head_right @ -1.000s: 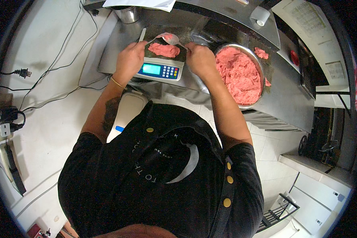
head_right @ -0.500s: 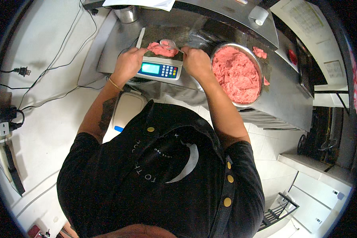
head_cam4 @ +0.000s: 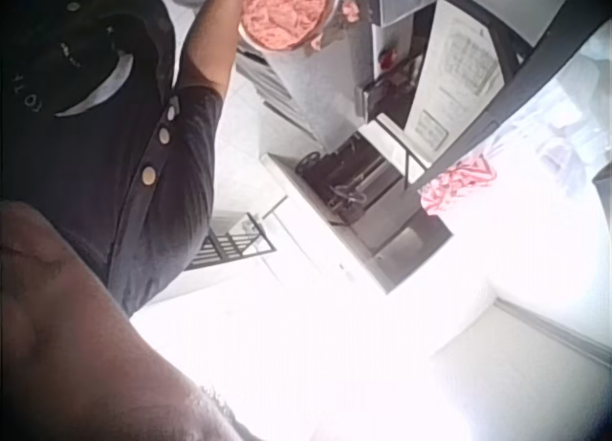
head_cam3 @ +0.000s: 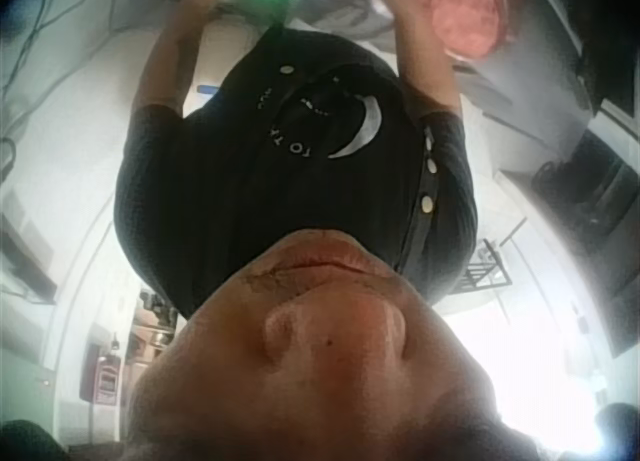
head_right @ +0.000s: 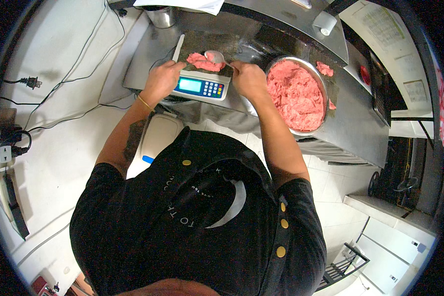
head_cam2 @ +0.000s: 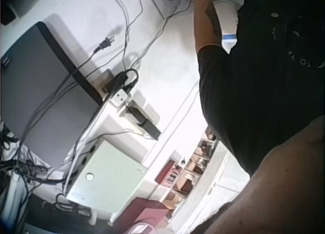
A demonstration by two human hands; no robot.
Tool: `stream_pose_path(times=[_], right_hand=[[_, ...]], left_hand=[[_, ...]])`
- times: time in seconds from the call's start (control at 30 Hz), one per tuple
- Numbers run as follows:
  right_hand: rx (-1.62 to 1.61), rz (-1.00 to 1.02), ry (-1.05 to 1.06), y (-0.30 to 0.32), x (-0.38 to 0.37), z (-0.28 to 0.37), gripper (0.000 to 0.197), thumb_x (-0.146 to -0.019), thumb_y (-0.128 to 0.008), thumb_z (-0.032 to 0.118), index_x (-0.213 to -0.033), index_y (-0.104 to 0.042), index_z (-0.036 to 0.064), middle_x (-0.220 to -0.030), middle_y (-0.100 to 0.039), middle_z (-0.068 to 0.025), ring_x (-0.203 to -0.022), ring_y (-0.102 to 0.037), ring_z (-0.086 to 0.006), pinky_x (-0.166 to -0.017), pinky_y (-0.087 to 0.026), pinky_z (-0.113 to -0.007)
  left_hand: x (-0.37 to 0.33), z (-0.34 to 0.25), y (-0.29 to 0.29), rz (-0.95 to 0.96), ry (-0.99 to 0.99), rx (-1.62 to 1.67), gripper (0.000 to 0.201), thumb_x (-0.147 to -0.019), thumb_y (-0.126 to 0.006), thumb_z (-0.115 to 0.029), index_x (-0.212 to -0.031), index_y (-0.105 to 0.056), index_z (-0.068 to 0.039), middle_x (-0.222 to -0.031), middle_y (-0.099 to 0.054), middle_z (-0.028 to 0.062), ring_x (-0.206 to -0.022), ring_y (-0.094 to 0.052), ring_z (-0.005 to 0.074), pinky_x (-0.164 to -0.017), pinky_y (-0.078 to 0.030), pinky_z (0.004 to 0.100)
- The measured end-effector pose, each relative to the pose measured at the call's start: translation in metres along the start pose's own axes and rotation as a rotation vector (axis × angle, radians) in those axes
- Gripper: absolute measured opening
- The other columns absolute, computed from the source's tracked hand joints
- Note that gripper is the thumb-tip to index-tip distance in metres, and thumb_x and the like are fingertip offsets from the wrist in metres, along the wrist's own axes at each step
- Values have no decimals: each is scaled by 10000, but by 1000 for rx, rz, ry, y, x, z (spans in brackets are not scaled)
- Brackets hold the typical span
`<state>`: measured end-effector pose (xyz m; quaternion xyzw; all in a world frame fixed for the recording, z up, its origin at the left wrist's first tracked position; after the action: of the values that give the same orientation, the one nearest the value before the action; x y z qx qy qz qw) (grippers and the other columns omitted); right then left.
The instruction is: The person scoops pink meat paste from a metal bowl using spoons, portions it onto green leaves placed on a digital scale, and moves the finished items to a stack on a stainless steel counter.
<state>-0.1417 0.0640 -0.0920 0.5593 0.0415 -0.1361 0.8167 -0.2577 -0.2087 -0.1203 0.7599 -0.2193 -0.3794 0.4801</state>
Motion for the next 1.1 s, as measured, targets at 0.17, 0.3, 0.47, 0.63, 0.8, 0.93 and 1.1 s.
stream_pose_path(times=[0.17,0.3,0.47,0.63,0.8,0.93,1.1], right_hand=[[-182,89,-106,9,-3,-8,246,-914,-652,196,-1107,-791,133,-993,-746,-232,-932,-730,-420,-854,-581,-475],[-307,105,-145,17,-4,-13,248,-914,-671,209,-1110,-792,117,-947,-741,-243,-913,-732,-417,-844,-574,-452],[-340,58,-222,27,0,-21,266,-913,-643,169,-1127,-783,98,-984,-742,-252,-935,-741,-389,-859,-569,-440],[-362,-5,-247,37,6,-29,278,-911,-637,159,-1141,-777,90,-1009,-753,-240,-967,-742,-384,-878,-567,-434],[-340,-35,-252,39,12,-34,275,-910,-634,152,-1135,-775,79,-1011,-753,-242,-983,-744,-389,-889,-568,-434],[-346,-29,-280,47,19,-33,276,-914,-631,153,-1139,-776,86,-1013,-753,-244,-971,-744,-395,-889,-569,-443],[-355,-57,-271,53,23,-41,280,-917,-630,148,-1148,-773,83,-1002,-749,-248,-958,-746,-392,-883,-569,-445]], left_hand=[[-4,0,1,18,-21,-37,226,-918,-574,-77,-1105,-699,-104,-900,-686,128,-787,-722,366,-700,-598,487],[-5,1,3,-2,-6,29,229,-936,-584,-83,-1132,-702,-102,-923,-696,144,-810,-714,384,-715,-590,495],[-11,-9,22,-63,91,66,235,-969,-591,-96,-1174,-709,-94,-966,-707,174,-861,-697,418,-749,-572,509],[-18,-9,35,-125,118,135,239,-977,-578,-114,-1175,-709,-94,-1018,-722,186,-890,-705,421,-781,-572,518],[-9,4,19,-47,126,134,239,-961,-587,-119,-1165,-706,-80,-1057,-729,189,-910,-704,421,-799,-567,527],[10,24,20,-21,121,67,247,-948,-602,-104,-1173,-702,-80,-1050,-727,195,-907,-701,422,-791,-570,523],[12,18,53,75,261,-71,287,-941,-609,-79,-1213,-703,-87,-1054,-719,221,-947,-695,442,-821,-568,522]])
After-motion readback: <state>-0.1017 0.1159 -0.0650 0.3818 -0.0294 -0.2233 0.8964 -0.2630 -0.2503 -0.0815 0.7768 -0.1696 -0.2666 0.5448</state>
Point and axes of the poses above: each hand's wrist, its own x-axis away from the middle knuckle, its own y-axis out of the back of the hand, z = x × y, the point moved 1 cm from there along -x, towards the middle knuckle
